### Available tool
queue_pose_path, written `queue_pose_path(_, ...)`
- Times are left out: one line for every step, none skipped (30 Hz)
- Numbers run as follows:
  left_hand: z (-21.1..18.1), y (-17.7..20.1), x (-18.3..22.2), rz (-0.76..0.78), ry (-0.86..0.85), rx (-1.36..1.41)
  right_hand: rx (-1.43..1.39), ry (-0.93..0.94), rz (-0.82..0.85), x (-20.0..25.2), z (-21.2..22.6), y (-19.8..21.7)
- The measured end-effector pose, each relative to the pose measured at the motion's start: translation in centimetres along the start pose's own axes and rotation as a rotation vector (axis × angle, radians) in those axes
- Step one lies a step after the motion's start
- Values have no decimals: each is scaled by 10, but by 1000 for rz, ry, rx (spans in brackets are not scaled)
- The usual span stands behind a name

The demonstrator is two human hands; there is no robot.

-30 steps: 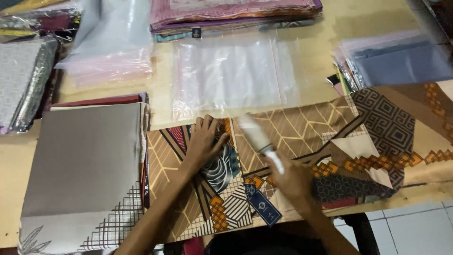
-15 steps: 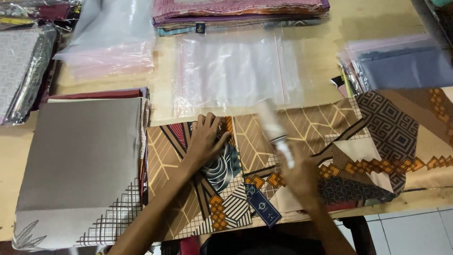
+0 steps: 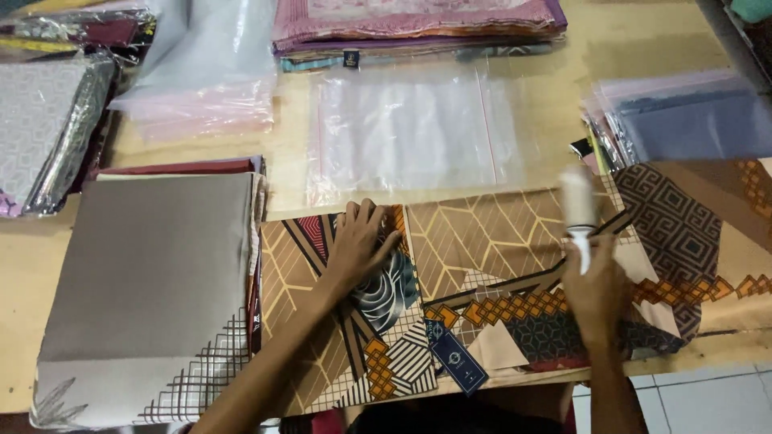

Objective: Cleaning patterned fabric with a lint roller and folding it for packaging.

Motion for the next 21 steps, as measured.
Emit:
queue_pose_path(2, -1, 1, 1, 3, 3, 3, 1, 3, 3, 1, -4)
queue_pose_path(3, -2, 2, -1, -5, -31, -65, -5, -61, 6, 1, -7)
queue_pose_path(4, -5, 1, -6, -15, -64, -133, -10, -127, 8, 1, -10)
queue_pose_path(4, -4, -1, -7, -13, -62, -131, -9, -127, 21, 24, -9)
queue_pose_path(4, -3, 0, 0, -10, -49, -135, 68, -32, 39, 46, -9)
queue_pose_path(3, -3, 1, 7, -8, -36, -141, 146, 63, 57, 68, -10)
queue_pose_path(3, -4, 3, 19, -8, -29, -136, 135, 71, 67, 85, -7)
queue_pose_path(2, -4, 4, 28, 5, -32, -147, 252, 208, 77, 105, -6)
queue_pose_path(2, -2, 3, 32, 14, -39, -161, 371, 339, 84, 127, -4)
queue_pose_path(6, -4, 0, 39, 9, -35, -161, 362, 340, 75, 121, -10)
queue_pose_path(8, -8, 1, 32, 14, -41, -23, 294, 310, 68, 112, -16)
queue_pose_path(11, -11, 2, 26, 18, -48, 115, 226, 280, 62, 103, -23)
queue_pose_path(9, -10, 3, 29, 17, -41, 120, 220, 282, 50, 87, -22)
queue_pose_path(7, -9, 3, 26, 13, -45, 125, 182, 193, 38, 70, -19)
queue_pose_path(4, -6, 3, 25, 10, -54, 127, 144, 106, 27, 53, -17)
queue_pose_path(4, -6, 3, 32, 9, -51, 129, 138, 110, 17, 38, -12)
queue_pose_path(4, -6, 2, 17, 3, -61, 126, 117, 23, 7, 24, -7)
queue_pose_path(5, -6, 2, 3, -4, -71, 124, 97, -63, -3, 9, -1)
queue_pose_path(4, -4, 2, 5, -10, -68, 126, 91, -65, -11, -9, -5)
queue_pose_path(3, -2, 1, 0, -12, -50, 87, 113, -159, -20, -28, -7)
queue_pose_path(1, -1, 1, -4, -13, -29, 51, 136, -251, -28, -47, -9)
Point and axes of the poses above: each hand's wrist, its own x-axis away from the middle knuckle, its own y-axis out of the back of the hand, z = x × y, the point moved 1 cm from there along -x, towards the middle knuckle, and after that the axes turned 13 degrees about x, right-handed, at the moved point
